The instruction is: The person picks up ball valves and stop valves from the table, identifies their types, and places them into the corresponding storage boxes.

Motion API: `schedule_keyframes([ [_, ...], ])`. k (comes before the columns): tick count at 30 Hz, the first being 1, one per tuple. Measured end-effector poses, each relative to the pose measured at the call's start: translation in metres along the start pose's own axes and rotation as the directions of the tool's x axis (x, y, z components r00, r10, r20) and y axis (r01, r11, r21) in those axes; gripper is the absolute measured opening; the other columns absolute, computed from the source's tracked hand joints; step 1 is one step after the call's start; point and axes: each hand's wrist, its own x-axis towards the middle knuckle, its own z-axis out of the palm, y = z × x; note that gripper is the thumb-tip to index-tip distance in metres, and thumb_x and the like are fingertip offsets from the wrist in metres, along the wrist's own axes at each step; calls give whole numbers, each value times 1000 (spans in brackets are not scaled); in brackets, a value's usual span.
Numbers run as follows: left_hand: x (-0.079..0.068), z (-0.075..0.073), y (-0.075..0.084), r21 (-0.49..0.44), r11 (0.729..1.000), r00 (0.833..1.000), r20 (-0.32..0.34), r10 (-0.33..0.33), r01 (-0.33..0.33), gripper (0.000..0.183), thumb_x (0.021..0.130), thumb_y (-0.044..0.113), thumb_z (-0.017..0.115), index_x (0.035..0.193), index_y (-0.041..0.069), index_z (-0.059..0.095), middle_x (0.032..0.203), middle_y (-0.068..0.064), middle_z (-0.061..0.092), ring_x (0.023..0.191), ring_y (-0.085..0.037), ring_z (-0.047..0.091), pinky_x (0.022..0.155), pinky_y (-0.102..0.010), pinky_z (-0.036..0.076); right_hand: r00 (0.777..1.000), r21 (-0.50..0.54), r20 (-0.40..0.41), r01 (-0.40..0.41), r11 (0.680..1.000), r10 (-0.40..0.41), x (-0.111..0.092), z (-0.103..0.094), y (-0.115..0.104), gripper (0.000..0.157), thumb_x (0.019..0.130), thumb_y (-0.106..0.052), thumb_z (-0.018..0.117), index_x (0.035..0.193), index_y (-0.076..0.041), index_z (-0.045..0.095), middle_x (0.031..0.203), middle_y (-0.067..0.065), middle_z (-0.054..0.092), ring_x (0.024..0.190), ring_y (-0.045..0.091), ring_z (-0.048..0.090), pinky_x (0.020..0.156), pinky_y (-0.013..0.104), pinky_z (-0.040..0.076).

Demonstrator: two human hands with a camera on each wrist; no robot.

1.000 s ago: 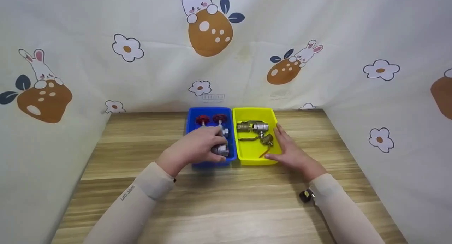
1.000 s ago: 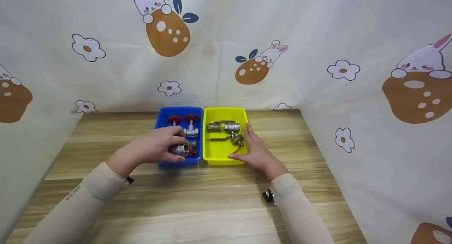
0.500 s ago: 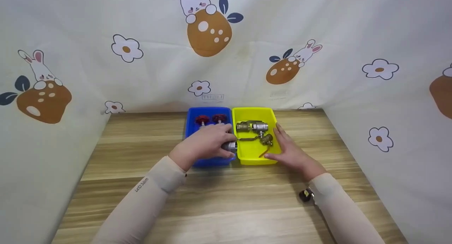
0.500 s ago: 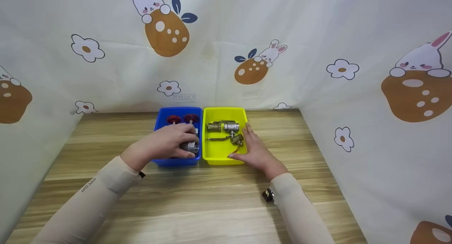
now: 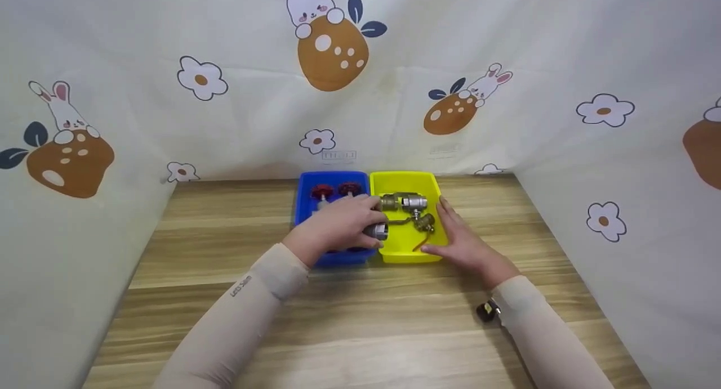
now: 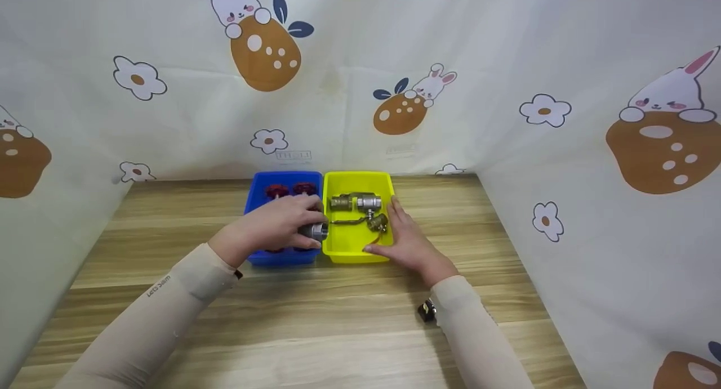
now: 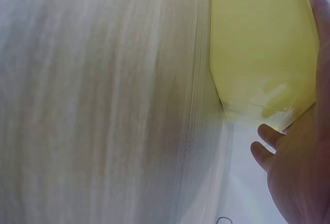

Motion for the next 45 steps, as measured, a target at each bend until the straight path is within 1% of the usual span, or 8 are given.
schedule_keyframes([
  [4,9,-1,2,24,999,1000,-1,21,-21,58,103,55,76,149,20,71,147,-9,61,126,-28,57,120,-50,48,1000,0,-1,5,1000,-5,1,1,1,125,94,-63,82,179,-11,6,186,6,-7,169,44,8,133,64,15],
  [8,18,-1,4,44,998,999,-4,34,-34,57,103,56,75,149,22,71,151,-7,60,130,-27,57,124,-52,45,1000,5,-7,18,1000,-18,1,1,1,128,92,-66,81,178,-8,6,186,10,-5,168,46,9,133,64,15],
  [16,31,-1,11,68,998,999,38,15,-18,58,105,54,72,155,25,65,160,-9,55,141,-30,55,129,-55,37,1000,13,-11,19,1000,-18,0,0,0,129,92,-67,82,178,-9,7,186,9,-5,168,45,9,133,65,15],
  [24,41,4,13,83,996,998,38,41,-44,58,105,48,75,157,24,63,160,-9,55,145,-29,53,130,-55,36,1000,19,-12,12,1000,-11,0,-1,0,125,94,-59,83,179,-9,6,186,11,-4,168,46,9,133,66,15],
  [30,50,5,16,100,994,998,55,36,-41,57,106,49,74,157,24,63,161,-8,54,146,-29,52,131,-55,34,1000,15,-12,21,1000,-21,1,0,1,126,94,-63,82,178,-8,6,186,11,-5,168,46,9,132,67,15],
  [36,60,6,18,142,988,997,59,46,-54,56,106,51,73,154,23,65,159,-7,56,145,-28,53,130,-54,35,999,30,-20,27,999,-26,1,1,2,124,94,-58,84,178,-8,8,186,10,-5,168,46,7,132,67,15],
  [39,64,6,19,148,988,997,69,43,-53,58,106,52,72,155,23,64,162,-7,55,147,-28,52,131,-53,35,999,27,-19,29,999,-28,1,1,3,123,95,-57,83,178,-8,8,186,10,-5,168,46,6,133,67,15],
  [45,71,7,22,140,988,995,85,49,-61,61,106,53,72,157,22,63,164,-6,54,150,-27,50,131,-53,34,1000,17,-9,26,1000,-26,0,0,1,123,95,-61,82,178,-8,7,186,12,-5,169,45,6,133,67,15],
])
